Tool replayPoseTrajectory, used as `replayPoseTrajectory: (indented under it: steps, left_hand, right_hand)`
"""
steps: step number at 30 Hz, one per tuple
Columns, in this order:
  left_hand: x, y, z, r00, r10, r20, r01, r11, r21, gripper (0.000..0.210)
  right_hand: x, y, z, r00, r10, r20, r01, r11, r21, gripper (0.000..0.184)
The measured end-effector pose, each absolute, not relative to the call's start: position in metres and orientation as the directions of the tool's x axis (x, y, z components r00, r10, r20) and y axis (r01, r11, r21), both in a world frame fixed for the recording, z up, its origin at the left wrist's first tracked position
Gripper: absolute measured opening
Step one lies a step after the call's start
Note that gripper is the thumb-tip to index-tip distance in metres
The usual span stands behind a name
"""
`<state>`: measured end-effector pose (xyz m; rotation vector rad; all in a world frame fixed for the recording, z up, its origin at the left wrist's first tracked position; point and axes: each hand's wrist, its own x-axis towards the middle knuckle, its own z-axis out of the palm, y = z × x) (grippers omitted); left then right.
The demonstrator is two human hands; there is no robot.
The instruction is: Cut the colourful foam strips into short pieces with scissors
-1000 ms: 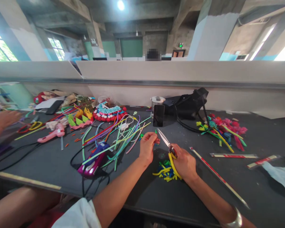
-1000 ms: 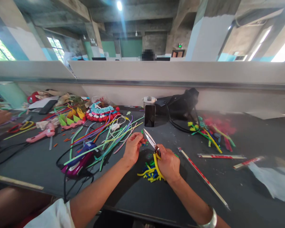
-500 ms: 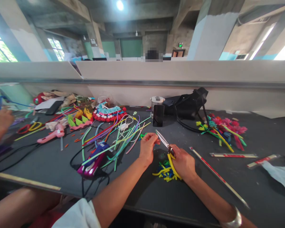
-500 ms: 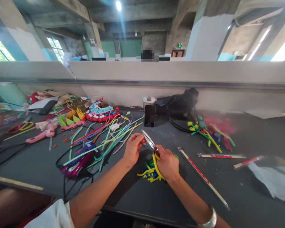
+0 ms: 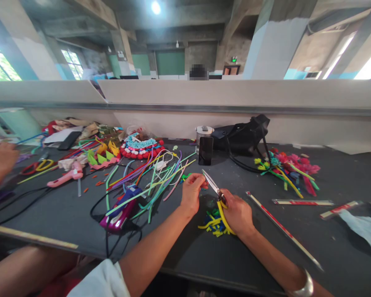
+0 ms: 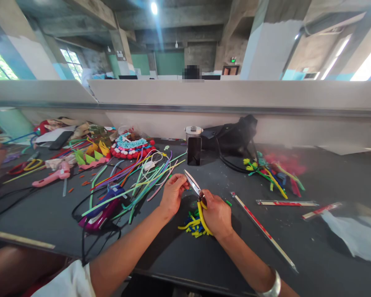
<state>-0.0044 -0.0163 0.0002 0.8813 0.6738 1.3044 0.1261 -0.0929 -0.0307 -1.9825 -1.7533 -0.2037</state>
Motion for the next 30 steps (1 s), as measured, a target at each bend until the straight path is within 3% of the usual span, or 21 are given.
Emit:
replayPoseTrajectory:
  steps: [11,20,26,30]
  left_hand:
    - [-0.003,-0.015,-0.008,0.189,0.979,0.074,-0.561,0.046,0.826,0.011]
    - [-0.003,-0.017,-0.002,0.161,0.986,0.044,-0.518,0.047,0.854,0.009]
    - [-0.001,-0.017,-0.002,0.113,0.987,0.114,-0.373,-0.064,0.926,0.004]
    - [0.001,-0.019,-0.007,0.152,0.97,0.188,-0.07,-0.179,0.981,0.005]
  right_hand:
    - [0.127,-0.092,-0.029,0.174,0.871,0.459,0.972,-0.078,-0.22,0.022]
    - [0.127,-0.093,-0.03,0.172,0.889,0.424,0.962,-0.059,-0.266,0.021]
    - [0.135,-0.088,-0.031,0.264,0.831,0.49,0.881,-0.002,-0.472,0.021]
    - [0.138,-0.085,-0.028,0.313,0.816,0.487,0.722,0.129,-0.68,0.029]
